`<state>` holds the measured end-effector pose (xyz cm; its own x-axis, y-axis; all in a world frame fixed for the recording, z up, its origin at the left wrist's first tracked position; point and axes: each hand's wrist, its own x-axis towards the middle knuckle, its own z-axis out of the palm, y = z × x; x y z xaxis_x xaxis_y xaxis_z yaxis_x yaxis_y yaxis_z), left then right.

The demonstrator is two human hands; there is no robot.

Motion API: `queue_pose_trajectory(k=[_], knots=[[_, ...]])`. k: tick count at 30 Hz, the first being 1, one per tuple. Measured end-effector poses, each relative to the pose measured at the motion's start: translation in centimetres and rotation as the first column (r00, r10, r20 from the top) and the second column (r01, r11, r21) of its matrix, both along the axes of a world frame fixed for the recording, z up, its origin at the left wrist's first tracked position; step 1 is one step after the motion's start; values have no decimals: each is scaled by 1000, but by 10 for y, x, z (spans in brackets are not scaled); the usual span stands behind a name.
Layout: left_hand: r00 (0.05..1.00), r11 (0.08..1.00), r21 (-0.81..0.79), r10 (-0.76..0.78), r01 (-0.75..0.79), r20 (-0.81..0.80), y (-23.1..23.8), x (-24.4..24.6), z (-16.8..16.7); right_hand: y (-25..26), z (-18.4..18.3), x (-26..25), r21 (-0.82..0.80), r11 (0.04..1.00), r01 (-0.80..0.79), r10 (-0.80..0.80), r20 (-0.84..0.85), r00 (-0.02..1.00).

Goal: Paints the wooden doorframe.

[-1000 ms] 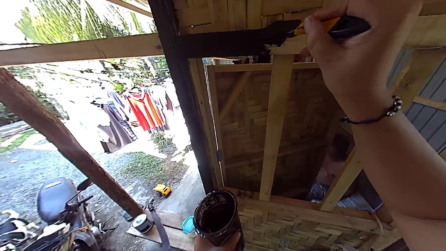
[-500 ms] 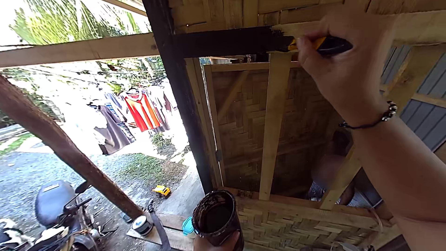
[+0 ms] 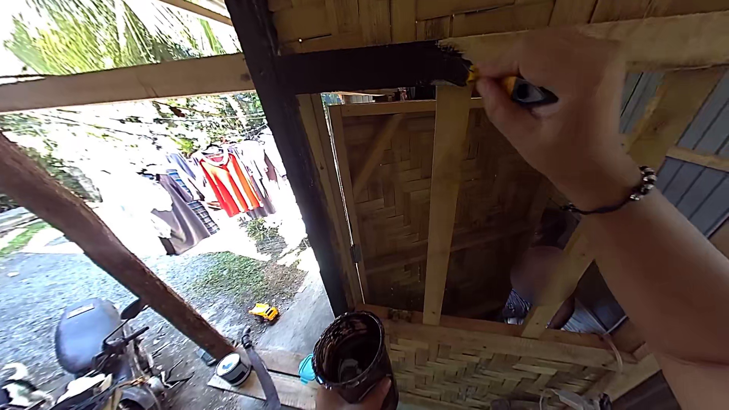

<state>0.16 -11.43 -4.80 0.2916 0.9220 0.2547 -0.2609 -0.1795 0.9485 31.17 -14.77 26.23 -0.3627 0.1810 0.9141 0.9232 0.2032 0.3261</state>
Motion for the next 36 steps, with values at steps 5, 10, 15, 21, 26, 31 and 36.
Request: queue_pose_trajectory(k=[5,10,15,21,26,31,36], knots=[[1000,1000,-6,16,-16,-14,0,-4,-3,-36,-6,5,5,996,84,-84,-20,996],[1000,1000,-6,22,-22,3,-1,-5,-2,-42,-1,-6,-54,997,-57,59,29,998],[1000,1000,-20,12,-12,-12,-1,-4,-3,-24,9,6,-202,967,-156,164,20,986],[1000,1000,-25,-1,1,5,-2,4,0,-5,22,22,-252,951,-179,176,-36,984],[1000,1000,-13,-21,20,-10,1,9,-2,-10,23,37,-256,950,-181,109,-271,957],[1000,1000,0,-21,21,-7,1,12,-1,-36,14,49,-140,964,-226,136,-471,872],[1000,1000,-8,-20,20,-12,0,14,-1,-41,0,19,-44,963,-264,216,-457,863]])
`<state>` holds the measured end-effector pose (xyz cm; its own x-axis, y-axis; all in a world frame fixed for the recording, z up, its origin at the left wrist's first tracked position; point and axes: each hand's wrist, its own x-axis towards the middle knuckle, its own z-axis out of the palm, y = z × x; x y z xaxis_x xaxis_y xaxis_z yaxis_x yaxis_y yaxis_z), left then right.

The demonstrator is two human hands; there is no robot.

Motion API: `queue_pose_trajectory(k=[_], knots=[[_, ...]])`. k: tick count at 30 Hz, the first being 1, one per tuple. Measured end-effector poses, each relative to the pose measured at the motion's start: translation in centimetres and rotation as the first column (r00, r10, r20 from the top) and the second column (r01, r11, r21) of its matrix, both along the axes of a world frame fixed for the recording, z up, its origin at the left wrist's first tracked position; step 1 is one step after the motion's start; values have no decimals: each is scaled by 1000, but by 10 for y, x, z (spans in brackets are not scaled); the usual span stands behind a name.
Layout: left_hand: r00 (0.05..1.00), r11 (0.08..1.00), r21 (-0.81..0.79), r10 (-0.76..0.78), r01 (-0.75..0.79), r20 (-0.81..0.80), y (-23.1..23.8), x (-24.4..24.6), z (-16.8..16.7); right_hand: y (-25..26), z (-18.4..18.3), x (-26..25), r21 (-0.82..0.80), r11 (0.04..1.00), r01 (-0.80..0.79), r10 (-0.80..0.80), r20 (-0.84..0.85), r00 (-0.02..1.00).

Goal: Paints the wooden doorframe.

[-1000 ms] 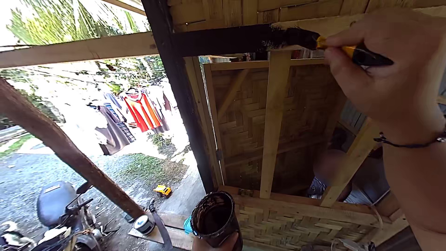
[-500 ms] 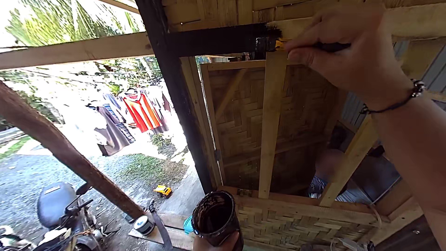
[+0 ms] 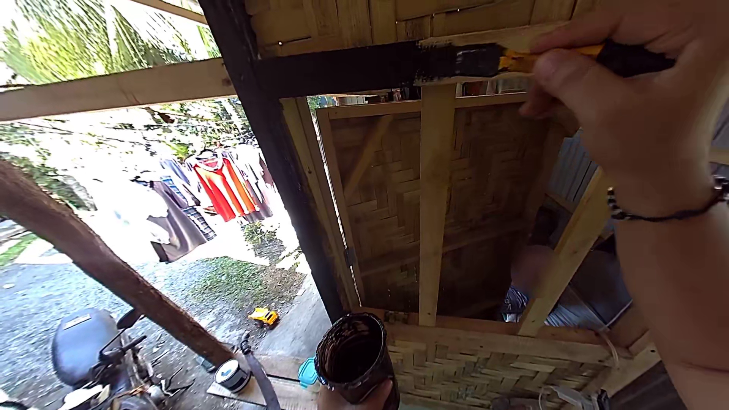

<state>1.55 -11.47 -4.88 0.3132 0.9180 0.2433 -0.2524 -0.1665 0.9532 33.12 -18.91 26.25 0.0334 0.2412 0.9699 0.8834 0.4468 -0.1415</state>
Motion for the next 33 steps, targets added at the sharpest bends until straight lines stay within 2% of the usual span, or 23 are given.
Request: queue_pose_trajectory(k=[4,7,11,14,17,20,24,29,31,33], knots=[[1000,1000,-4,2,-2,-17,-1,1,1,31,-1,-13,-7,1000,-28,28,93,995],[1000,1000,-1,6,-6,-27,0,0,-2,34,-6,0,6,996,87,-87,165,982],[999,1000,-3,23,-23,-25,-1,-2,-2,7,-14,0,66,971,231,-239,178,954],[999,1000,-8,28,-28,-34,-1,-1,0,3,-15,-20,119,979,168,-188,187,964],[1000,1000,9,6,-6,0,-1,0,-1,27,-10,-35,147,986,73,-110,267,957],[1000,1000,-8,4,-4,-7,-3,2,0,50,-9,-25,149,981,122,-167,348,922],[1000,1000,6,-1,1,-9,-2,1,-3,31,-17,-14,117,966,232,-259,351,900],[1000,1000,-10,15,-15,-28,-2,2,-1,27,-16,-24,213,964,156,-225,354,908],[1000,1000,-1,8,-8,-21,-2,3,0,37,-14,-20,190,969,157,-220,383,897],[1000,1000,2,0,0,-15,-2,2,0,36,-16,-13,139,965,223,-260,387,885]])
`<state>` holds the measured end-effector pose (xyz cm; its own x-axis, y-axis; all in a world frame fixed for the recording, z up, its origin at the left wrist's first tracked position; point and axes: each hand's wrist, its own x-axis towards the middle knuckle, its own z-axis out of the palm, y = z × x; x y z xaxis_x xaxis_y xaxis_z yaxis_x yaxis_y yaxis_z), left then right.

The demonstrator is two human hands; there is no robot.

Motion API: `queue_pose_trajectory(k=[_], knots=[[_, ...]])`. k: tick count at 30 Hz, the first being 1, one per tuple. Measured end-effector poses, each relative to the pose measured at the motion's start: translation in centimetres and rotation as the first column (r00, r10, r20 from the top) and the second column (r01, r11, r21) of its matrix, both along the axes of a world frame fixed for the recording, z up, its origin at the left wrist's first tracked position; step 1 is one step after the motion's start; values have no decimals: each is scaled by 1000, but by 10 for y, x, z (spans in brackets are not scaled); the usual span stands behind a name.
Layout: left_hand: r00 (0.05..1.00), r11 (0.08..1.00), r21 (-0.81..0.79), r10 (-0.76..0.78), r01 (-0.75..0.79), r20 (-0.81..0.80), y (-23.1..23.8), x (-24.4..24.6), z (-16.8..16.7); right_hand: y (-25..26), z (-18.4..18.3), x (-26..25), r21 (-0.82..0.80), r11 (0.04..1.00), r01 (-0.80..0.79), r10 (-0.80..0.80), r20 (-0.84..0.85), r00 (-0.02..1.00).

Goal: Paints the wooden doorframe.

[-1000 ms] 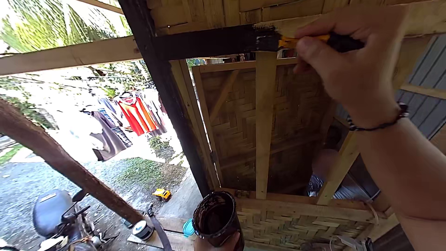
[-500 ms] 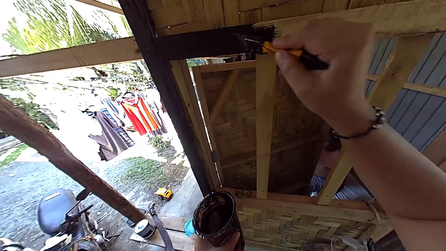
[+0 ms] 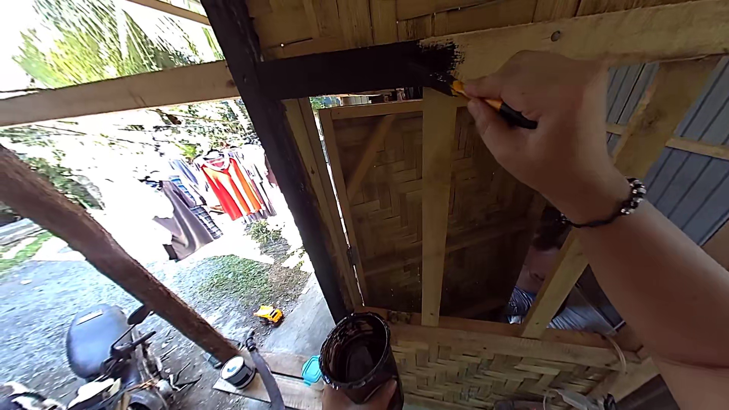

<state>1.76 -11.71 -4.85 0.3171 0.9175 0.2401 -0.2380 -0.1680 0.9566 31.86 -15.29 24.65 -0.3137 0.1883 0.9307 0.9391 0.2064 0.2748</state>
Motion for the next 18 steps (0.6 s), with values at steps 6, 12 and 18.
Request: queue_pose_trajectory(k=[6,12,18], knots=[[1000,1000,-12,2,-2,-10,0,-1,-2,-14,-2,-17,30,1000,-10,9,27,1000],[1000,1000,6,-11,11,6,1,0,-1,12,2,-10,-44,999,-7,8,33,999],[999,1000,-17,20,-20,-26,0,0,-1,-25,1,-6,17,998,-57,58,-103,993]])
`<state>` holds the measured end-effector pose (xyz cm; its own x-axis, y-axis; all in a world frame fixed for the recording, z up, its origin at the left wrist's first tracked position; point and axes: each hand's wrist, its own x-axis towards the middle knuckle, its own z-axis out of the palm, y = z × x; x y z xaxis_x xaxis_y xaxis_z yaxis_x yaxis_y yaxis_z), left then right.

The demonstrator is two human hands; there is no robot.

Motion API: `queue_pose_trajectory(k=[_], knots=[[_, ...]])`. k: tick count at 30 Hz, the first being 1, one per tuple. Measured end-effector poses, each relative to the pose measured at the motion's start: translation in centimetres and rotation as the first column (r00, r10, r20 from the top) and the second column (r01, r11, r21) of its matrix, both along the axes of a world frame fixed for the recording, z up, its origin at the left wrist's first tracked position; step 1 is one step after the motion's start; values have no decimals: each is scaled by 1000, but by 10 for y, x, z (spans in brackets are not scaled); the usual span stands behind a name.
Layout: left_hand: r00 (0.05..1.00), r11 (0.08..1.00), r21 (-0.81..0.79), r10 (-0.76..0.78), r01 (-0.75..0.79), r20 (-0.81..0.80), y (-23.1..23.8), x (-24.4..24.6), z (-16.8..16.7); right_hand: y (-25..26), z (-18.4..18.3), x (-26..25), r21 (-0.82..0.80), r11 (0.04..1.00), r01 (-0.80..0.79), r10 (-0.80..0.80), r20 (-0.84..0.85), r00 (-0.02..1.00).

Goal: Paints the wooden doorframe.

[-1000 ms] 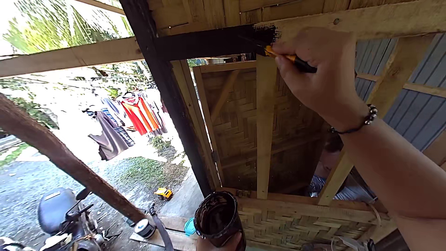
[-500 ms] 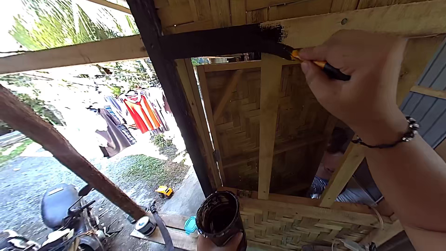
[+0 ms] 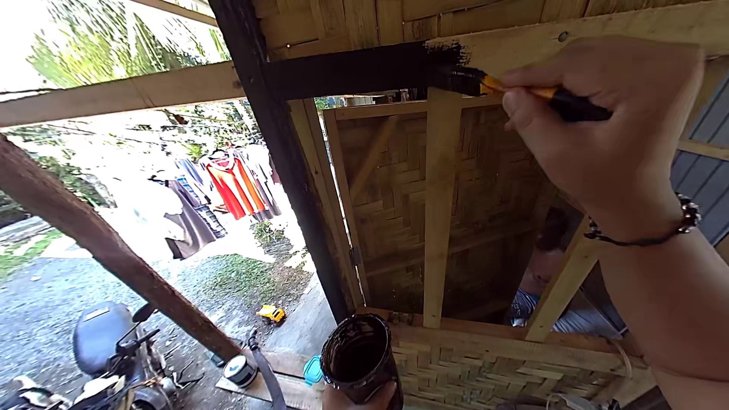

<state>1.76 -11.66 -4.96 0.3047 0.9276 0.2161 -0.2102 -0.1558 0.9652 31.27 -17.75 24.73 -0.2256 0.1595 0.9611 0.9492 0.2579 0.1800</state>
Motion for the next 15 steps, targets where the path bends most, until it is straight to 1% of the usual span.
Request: queue_pose_trajectory(k=[2,4,6,8,13,15], knots=[[1000,1000,-2,-5,5,3,0,2,2,5,8,0,14,995,-100,101,-48,994],[1000,1000,4,-15,15,12,1,4,2,18,16,4,-16,986,-165,161,-150,976],[999,1000,-3,-27,27,19,0,6,2,29,23,12,-52,977,-209,189,-261,947],[999,1000,-12,-29,29,21,-1,7,3,29,25,22,-73,970,-232,196,-332,923],[1000,1000,-3,-26,26,4,-2,6,2,1,16,31,-64,991,-119,84,-399,913],[1000,1000,7,-19,19,5,-2,5,2,-9,13,27,-34,995,-93,71,-405,912]])
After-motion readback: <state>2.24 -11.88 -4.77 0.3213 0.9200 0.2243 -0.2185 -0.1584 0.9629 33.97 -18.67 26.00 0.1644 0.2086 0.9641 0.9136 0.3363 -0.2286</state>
